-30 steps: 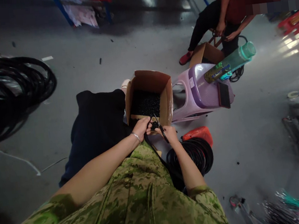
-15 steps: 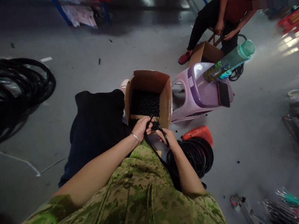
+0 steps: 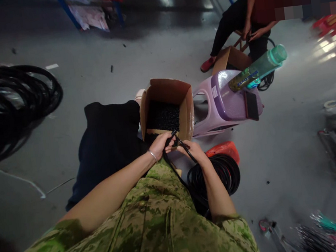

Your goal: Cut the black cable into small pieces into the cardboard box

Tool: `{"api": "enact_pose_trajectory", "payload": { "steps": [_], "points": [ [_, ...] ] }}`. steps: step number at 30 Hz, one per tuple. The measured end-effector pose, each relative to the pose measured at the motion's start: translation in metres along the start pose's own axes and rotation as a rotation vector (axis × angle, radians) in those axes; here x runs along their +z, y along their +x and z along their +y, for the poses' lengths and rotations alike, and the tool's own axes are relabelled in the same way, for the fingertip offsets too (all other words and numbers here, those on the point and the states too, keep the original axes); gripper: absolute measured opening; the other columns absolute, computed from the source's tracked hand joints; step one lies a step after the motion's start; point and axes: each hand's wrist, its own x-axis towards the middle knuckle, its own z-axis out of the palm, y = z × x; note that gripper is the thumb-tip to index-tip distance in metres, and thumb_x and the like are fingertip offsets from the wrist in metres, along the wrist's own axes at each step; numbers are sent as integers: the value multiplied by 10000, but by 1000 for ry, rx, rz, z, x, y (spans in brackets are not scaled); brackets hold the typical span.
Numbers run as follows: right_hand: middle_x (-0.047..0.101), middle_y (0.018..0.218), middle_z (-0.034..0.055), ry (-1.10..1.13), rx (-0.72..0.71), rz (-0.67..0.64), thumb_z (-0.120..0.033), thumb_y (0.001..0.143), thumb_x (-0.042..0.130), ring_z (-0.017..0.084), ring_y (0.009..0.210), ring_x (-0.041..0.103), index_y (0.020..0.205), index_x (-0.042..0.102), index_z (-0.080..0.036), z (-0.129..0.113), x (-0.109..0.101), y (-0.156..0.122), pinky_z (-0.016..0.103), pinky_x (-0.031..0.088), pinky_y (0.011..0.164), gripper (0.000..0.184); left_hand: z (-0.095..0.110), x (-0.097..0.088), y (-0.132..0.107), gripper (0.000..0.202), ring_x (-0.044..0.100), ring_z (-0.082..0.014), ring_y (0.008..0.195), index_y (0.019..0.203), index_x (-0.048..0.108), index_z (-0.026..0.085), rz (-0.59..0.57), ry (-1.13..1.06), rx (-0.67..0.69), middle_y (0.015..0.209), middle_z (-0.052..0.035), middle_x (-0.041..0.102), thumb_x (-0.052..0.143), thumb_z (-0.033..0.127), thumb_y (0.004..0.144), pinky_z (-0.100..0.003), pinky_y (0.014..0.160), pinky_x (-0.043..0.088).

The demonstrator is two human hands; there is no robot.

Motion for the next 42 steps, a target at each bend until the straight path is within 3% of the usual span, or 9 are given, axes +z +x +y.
{"api": "enact_pose_trajectory", "payload": {
  "steps": [14,25,42],
  "points": [
    [654,875,49,12,-48,-47,-559,824,572,176,771,573,999,668,-155,-8,-11,6,261,445,710,450,-4,-2,3,180,258,-40,312,670,538,155,-21,49,-28,464,47,412,458,258,794,-209,353,173],
    [649,902,58,111,-73,-136,-648,834,519,187,799,569,1059,658,-143,-9,-14,6,268,441,726,570,-1,-1,0,200,241,-44,304,651,530,158,-38,61,-45,446,43,404,454,267,799,-214,351,167],
    [476,612,-15,118,28,-124,-685,773,563,118,594,448,714,548,-166,-10,-12,-1,214,344,546,523,0,-1,0,228,201,-46,310,634,505,170,-35,109,-94,448,49,372,429,283,817,-213,351,137]
  ]
}}
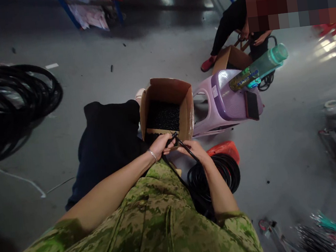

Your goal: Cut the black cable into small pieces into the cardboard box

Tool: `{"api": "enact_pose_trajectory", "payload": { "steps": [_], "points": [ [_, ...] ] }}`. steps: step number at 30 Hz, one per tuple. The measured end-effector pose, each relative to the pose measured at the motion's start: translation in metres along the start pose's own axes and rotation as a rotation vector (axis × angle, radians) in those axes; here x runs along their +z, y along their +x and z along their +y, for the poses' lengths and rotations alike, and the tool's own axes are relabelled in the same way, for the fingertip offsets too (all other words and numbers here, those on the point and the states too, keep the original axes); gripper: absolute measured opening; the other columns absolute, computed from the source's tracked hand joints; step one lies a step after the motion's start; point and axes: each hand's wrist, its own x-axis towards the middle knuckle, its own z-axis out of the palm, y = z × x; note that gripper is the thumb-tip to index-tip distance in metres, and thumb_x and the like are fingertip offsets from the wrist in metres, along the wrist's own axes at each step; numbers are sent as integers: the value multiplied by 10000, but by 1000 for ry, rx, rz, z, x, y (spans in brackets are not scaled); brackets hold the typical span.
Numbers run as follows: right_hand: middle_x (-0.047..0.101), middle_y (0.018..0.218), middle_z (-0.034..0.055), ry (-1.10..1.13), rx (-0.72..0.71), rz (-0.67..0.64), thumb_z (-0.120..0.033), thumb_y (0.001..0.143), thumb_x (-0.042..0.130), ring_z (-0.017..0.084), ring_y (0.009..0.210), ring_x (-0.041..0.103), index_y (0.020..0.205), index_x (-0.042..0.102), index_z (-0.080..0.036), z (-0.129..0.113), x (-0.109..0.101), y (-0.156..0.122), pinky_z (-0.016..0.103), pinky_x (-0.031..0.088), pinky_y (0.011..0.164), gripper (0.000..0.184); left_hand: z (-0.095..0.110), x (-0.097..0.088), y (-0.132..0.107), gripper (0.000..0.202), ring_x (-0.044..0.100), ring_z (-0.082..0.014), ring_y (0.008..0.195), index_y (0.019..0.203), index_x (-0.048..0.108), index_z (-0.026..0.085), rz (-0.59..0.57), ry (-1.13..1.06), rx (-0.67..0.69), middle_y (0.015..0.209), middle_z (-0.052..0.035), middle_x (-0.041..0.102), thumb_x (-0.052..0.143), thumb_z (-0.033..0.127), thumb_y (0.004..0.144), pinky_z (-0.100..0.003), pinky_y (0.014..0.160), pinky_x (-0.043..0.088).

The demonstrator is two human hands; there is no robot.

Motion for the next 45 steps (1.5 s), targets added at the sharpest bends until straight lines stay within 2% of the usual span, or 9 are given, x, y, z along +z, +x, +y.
{"api": "enact_pose_trajectory", "payload": {
  "steps": [5,11,15,19,22,28,32,38,45],
  "points": [
    [428,561,-28,-36,24,41,-706,742,582,106,544,418,646,525,-174,8,2,-4,208,315,502,544,0,-1,0,253,189,-46,310,620,494,174,2,18,-30,434,54,349,415,300,825,-211,356,123],
    [389,498,-31,-228,19,164,-729,734,568,92,509,367,546,518,-173,17,7,-9,198,266,474,589,-1,-2,1,254,200,-45,307,642,499,168,8,-5,-35,429,61,340,409,293,843,-204,353,127],
    [394,485,-25,-320,68,301,-759,729,537,88,493,344,519,531,-172,22,22,-6,210,242,476,623,-3,-1,4,162,274,-43,315,703,486,171,110,-59,45,469,62,420,449,245,843,-183,350,199],
    [446,442,-8,-319,152,362,-767,748,503,105,475,410,522,557,-181,27,34,-3,218,260,478,631,-5,1,8,87,394,-48,347,754,474,171,229,-7,136,538,55,520,508,172,834,-175,374,314],
    [498,431,9,-308,173,355,-758,759,500,124,478,471,523,567,-191,30,36,-4,217,287,474,618,-6,2,10,82,405,-38,344,776,482,163,251,40,143,551,60,541,518,129,842,-166,376,325],
    [553,465,28,-311,156,325,-725,781,517,146,505,538,542,579,-196,34,32,-5,218,331,482,584,-7,3,11,130,343,-21,305,761,465,169,252,40,142,516,80,525,533,116,858,-157,355,251],
    [557,493,29,-262,122,259,-723,792,510,146,520,539,573,584,-186,36,28,-4,222,346,494,585,-7,3,10,154,340,-22,307,745,457,171,233,40,143,502,84,516,541,110,858,-156,359,253],
    [598,596,27,-170,61,164,-699,821,497,152,607,552,741,628,-176,28,17,2,225,385,555,546,-8,3,9,151,359,-24,323,743,480,163,163,64,128,498,73,526,582,108,839,-154,372,259],
    [591,615,21,-100,30,113,-719,810,494,146,617,531,708,596,-168,19,12,9,229,391,573,570,-8,1,7,161,357,-30,330,703,507,156,126,76,129,466,68,514,625,113,803,-161,389,271]
  ]
}}
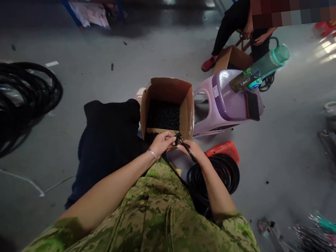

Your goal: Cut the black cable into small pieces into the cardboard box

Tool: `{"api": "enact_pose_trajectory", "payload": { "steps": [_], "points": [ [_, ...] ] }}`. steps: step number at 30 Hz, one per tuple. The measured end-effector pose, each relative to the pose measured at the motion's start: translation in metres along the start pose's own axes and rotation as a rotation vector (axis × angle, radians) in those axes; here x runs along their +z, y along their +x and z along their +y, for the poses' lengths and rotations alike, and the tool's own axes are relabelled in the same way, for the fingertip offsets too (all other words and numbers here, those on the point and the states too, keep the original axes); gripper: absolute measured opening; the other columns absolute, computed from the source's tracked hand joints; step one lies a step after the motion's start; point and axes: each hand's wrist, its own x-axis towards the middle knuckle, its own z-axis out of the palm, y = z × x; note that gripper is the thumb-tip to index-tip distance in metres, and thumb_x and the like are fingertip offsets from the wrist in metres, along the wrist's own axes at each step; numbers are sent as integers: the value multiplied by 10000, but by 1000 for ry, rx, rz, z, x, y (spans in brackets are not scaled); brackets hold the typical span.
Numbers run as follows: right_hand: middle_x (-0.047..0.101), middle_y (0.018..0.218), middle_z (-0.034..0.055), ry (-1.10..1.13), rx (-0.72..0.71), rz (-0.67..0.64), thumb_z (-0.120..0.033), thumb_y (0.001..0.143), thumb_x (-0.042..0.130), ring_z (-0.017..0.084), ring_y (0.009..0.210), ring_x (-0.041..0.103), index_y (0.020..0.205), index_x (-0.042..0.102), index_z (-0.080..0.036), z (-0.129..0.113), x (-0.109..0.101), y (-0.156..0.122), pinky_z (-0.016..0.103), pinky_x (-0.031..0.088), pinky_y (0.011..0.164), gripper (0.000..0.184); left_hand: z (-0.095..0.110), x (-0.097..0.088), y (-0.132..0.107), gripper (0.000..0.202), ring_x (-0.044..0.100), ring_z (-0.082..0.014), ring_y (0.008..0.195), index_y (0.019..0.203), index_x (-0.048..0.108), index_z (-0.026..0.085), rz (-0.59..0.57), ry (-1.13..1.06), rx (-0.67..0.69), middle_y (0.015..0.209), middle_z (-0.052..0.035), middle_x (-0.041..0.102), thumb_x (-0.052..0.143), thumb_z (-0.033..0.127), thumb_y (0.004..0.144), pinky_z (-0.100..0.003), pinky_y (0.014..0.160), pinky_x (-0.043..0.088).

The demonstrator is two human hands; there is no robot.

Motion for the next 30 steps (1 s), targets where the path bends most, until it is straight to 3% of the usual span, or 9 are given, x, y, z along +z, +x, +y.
{"api": "enact_pose_trajectory", "payload": {
  "steps": [5,19,30],
  "points": [
    [549,524,11,60,42,32,-709,828,471,134,525,505,614,560,-180,-2,5,-6,232,379,530,578,1,-1,0,157,356,-30,326,698,511,152,14,2,-5,470,63,518,615,101,804,-159,376,261],
    [503,438,15,-118,93,201,-773,757,500,127,461,486,510,531,-187,11,27,-6,224,312,453,637,-3,-3,5,211,342,-14,317,714,458,164,82,-51,-18,491,81,507,639,155,823,-147,365,249],
    [597,551,19,-143,52,60,-698,824,491,146,568,564,682,620,-192,3,7,3,215,384,535,541,0,0,2,173,350,-23,319,725,483,158,63,1,-29,490,71,516,621,131,826,-161,370,251]
  ]
}}
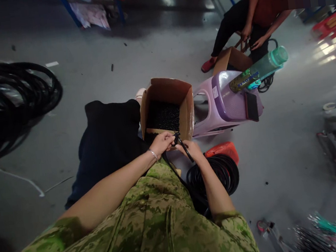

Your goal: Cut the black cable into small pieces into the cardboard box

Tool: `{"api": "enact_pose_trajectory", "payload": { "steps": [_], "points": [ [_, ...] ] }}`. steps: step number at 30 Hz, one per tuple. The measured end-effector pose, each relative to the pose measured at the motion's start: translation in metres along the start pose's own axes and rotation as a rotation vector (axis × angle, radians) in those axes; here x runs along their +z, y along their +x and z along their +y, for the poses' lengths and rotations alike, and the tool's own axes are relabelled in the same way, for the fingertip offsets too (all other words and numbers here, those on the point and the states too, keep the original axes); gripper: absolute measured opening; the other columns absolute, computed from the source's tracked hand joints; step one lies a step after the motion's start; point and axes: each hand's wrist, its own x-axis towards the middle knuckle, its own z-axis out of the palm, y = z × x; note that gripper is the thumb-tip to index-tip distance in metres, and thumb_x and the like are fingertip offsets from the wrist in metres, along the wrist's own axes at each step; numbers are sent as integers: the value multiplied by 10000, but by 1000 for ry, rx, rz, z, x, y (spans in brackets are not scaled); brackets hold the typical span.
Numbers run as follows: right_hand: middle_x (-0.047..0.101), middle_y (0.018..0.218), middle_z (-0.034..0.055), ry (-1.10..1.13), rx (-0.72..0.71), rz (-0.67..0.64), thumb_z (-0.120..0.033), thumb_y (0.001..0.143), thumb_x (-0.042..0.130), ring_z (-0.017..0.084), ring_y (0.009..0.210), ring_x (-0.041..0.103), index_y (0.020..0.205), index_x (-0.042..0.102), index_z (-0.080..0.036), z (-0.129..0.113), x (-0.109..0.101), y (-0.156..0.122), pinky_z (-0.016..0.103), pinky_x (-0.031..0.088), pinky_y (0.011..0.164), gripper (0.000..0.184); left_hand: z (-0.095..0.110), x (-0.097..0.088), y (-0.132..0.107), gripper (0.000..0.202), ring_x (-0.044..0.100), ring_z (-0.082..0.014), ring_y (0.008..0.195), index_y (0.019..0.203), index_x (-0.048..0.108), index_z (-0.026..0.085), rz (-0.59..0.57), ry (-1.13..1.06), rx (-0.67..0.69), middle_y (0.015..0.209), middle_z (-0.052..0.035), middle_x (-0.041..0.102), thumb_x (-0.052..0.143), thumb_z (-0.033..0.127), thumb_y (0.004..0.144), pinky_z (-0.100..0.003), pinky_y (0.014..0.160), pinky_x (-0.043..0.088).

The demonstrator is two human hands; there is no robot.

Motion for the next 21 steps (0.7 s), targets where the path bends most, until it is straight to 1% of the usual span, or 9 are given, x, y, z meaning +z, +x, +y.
{"api": "enact_pose_trajectory", "payload": {
  "steps": [4,10,15,21],
  "points": [
    [578,540,9,-5,9,2,-704,823,476,133,545,542,656,603,-191,-4,-4,3,214,371,529,554,1,1,0,169,355,-26,310,733,471,163,6,-12,12,498,73,524,587,120,847,-165,367,258],
    [516,460,0,-11,40,63,-740,800,475,115,476,488,538,530,-189,-3,1,-2,218,331,488,612,2,2,1,185,348,-20,309,736,446,169,39,-35,-3,499,81,514,555,110,874,-156,369,248],
    [507,429,8,-15,17,89,-764,774,487,123,463,491,519,546,-188,0,7,-1,220,325,470,633,1,2,1,178,353,-21,303,740,454,164,71,-28,3,504,81,508,512,106,898,-160,356,250],
    [523,426,19,-12,21,114,-765,767,500,136,477,513,525,563,-188,0,14,0,221,338,473,629,-3,0,4,205,380,-25,320,715,441,165,96,-59,2,506,76,512,564,137,877,-159,374,290]
  ]
}}
